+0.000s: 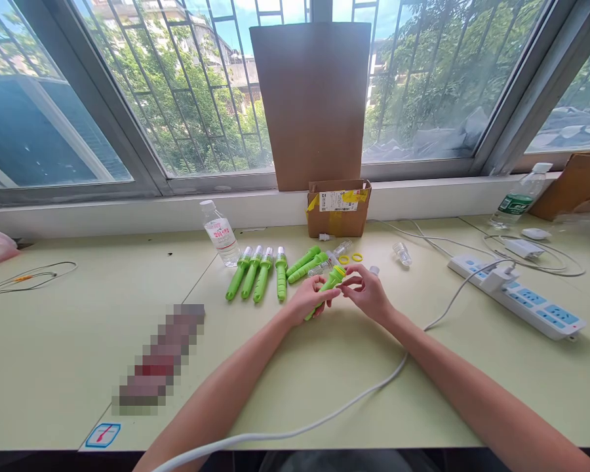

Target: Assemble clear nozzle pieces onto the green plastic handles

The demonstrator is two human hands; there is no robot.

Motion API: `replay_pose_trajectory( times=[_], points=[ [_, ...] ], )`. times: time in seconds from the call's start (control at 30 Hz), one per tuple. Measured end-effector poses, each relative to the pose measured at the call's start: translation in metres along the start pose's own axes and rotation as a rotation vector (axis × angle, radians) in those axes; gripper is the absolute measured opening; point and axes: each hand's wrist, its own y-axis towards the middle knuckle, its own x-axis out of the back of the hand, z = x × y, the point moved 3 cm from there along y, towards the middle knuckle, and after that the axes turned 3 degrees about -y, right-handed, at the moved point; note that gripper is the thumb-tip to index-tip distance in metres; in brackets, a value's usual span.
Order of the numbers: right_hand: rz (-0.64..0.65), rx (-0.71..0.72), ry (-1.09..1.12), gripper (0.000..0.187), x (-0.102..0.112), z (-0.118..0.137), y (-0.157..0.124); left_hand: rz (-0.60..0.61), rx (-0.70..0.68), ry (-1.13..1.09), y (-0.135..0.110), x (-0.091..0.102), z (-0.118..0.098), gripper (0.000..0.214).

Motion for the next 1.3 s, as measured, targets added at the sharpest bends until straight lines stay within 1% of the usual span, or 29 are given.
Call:
replay_pose_trajectory(
  times=[0.1,0.23,0.33,0.5,0.63,0.8,0.87,0.97,1.13,1.2,1.3],
  points=[
    [-0.007,0.000,-0.009,0.036,0.000,0.001,0.000,-0.036,-0.012,-0.008,-0.001,-0.001,0.001,0.043],
    [-0.006,0.007,-0.031,0.034,0.002,0.001,-0.001,-0.040,0.006,-0.021,-0.002,-0.003,0.001,0.041],
    [0.001,0.004,-0.035,0.031,0.002,0.000,-0.001,-0.016,0.014,-0.019,-0.002,-0.003,-0.001,0.043],
    [0.004,0.001,-0.020,0.031,0.003,-0.002,0.000,0.057,0.027,-0.041,-0.001,-0.004,-0.001,0.044],
    [0.015,-0.016,-0.016,0.032,0.003,-0.004,0.000,0.070,0.024,-0.026,-0.001,-0.002,-0.003,0.042],
    [0.004,0.045,-0.009,0.028,0.001,0.001,0.000,0.080,-0.017,0.055,-0.003,-0.003,-0.006,0.036],
    [-0.009,0.073,-0.019,0.026,0.001,0.004,-0.001,0.067,-0.025,0.079,-0.004,-0.004,-0.006,0.037],
    [-0.018,0.085,-0.035,0.024,0.001,0.005,-0.001,0.027,-0.025,0.058,-0.003,-0.005,-0.003,0.041],
    [-0.028,0.080,-0.029,0.025,0.004,0.007,-0.001,-0.039,-0.026,0.031,-0.001,-0.003,0.002,0.036],
    [-0.026,0.076,-0.023,0.025,0.004,0.008,-0.001,-0.038,-0.040,0.029,0.000,-0.002,0.003,0.034],
    [-0.023,0.066,-0.021,0.027,0.004,0.009,-0.001,-0.005,-0.054,-0.002,0.000,-0.001,0.001,0.035]
  ],
)
